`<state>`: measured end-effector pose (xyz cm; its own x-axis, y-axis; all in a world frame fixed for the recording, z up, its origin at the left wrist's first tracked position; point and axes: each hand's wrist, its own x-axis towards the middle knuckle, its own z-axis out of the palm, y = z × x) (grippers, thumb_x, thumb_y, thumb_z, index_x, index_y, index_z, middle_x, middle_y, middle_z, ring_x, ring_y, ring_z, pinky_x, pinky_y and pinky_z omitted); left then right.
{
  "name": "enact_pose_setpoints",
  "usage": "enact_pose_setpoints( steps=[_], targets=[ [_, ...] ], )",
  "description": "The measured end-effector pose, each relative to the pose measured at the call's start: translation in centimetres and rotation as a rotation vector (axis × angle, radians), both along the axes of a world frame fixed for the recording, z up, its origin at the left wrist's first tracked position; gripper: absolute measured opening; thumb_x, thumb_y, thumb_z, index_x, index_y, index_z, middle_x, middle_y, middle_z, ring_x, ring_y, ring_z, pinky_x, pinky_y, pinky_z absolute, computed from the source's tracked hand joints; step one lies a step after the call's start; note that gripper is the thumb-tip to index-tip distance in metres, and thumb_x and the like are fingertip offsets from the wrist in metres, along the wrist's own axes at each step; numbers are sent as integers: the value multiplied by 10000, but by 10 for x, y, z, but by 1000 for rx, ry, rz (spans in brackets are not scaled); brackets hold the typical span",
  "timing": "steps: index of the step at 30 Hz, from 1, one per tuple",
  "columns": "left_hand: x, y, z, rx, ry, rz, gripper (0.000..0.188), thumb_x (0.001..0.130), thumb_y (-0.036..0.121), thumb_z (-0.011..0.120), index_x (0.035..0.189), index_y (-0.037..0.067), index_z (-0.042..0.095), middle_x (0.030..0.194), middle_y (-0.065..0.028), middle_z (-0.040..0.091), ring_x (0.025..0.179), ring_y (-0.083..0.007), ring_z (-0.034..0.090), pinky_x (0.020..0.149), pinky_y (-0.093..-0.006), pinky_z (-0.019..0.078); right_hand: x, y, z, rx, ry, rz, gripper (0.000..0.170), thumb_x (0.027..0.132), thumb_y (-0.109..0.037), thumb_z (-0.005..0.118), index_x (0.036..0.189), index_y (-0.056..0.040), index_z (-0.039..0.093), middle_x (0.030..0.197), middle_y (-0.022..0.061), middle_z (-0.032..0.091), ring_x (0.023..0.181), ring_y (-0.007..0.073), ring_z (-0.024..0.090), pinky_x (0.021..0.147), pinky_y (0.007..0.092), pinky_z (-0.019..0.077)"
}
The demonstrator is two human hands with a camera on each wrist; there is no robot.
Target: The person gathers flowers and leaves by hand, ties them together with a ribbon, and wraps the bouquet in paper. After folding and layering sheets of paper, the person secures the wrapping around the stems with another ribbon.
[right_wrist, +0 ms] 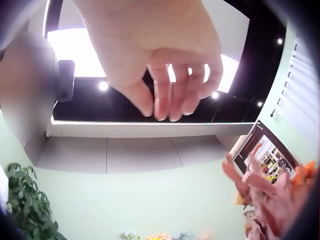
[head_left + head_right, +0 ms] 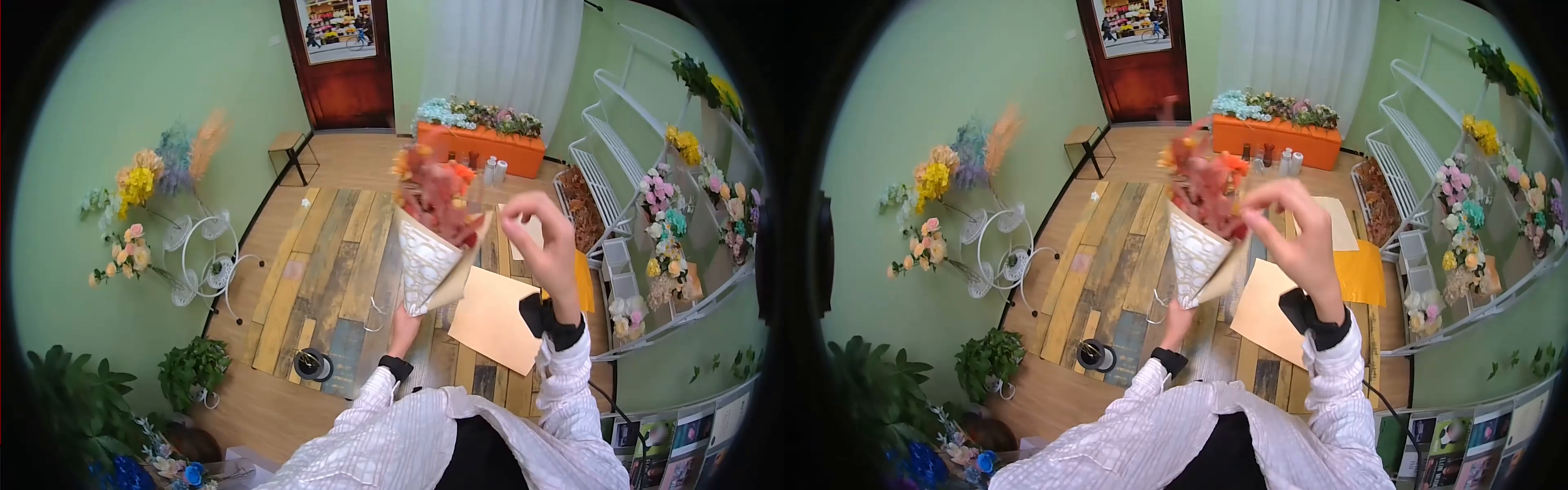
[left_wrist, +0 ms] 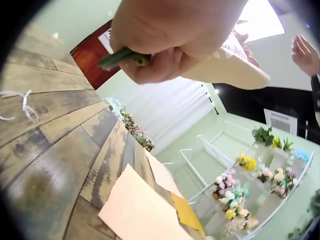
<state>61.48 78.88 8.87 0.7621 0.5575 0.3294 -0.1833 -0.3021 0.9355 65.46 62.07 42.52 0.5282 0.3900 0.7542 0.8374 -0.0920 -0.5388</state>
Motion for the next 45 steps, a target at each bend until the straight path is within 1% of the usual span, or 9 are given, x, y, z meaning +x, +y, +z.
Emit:
enact_pose_setpoints(
  steps=[2,8,15,18,32,34,37,44,45],
  targets=[
    [-3,3,19,-575,324,-289,88,723,97,556,725,32,497,581,-51,502,417,-116,445,349,-257,290,1,-26,-33,-6,47,136,83,670,-37,593,749,-33,569,751,58,566,657,159,499,629,271,385],
    [-11,-5,58,-881,355,-543,68,763,65,515,748,64,448,522,41,355,373,-42,287,324,-198,173,7,-16,-114,-325,-110,-165,268,565,-108,683,821,-108,604,848,26,531,846,219,450,730,318,371],
    [-22,-23,52,-817,455,-727,128,743,56,549,748,70,423,506,39,338,371,-43,277,328,-199,163,18,35,-100,-749,-529,6,227,464,-214,669,658,-106,623,866,-8,487,941,195,400,778,332,306],
    [-31,-28,50,-736,489,-731,125,750,40,548,833,45,454,525,47,336,381,-34,276,341,-192,159,21,53,-85,-628,-680,80,153,444,-229,636,478,-107,551,762,-2,463,848,183,411,697,300,317],
    [-37,-22,37,-873,549,-874,180,735,174,590,746,87,433,524,53,342,388,-32,284,351,-179,164,-11,77,-116,-1150,-770,12,49,554,-192,573,581,-181,613,601,-56,555,703,129,504,750,271,310],
    [-41,-32,59,-442,534,-807,200,740,220,593,778,88,447,552,49,380,406,-37,323,352,-176,193,4,76,-114,-1151,-746,24,56,543,-199,595,590,-180,617,601,-57,559,689,129,513,743,277,315],
    [-42,-41,66,-403,577,-760,207,756,239,577,832,91,454,567,44,407,418,-39,349,353,-176,215,29,75,-124,-1250,-621,56,162,463,-226,698,582,-171,603,599,-25,566,665,135,539,721,300,305],
    [-35,-29,12,-910,703,-827,254,816,319,495,919,99,422,552,55,326,411,-23,267,359,-168,159,25,55,-113,-1170,-543,4,154,524,-241,667,638,-146,624,629,-41,559,737,132,507,738,313,331],
    [-35,-30,21,-965,660,-859,267,828,329,471,949,97,422,553,58,309,412,-22,250,362,-166,146,23,49,-105,-838,-517,27,129,559,-217,660,634,-120,618,636,-25,557,727,139,502,733,307,345]
  ],
)
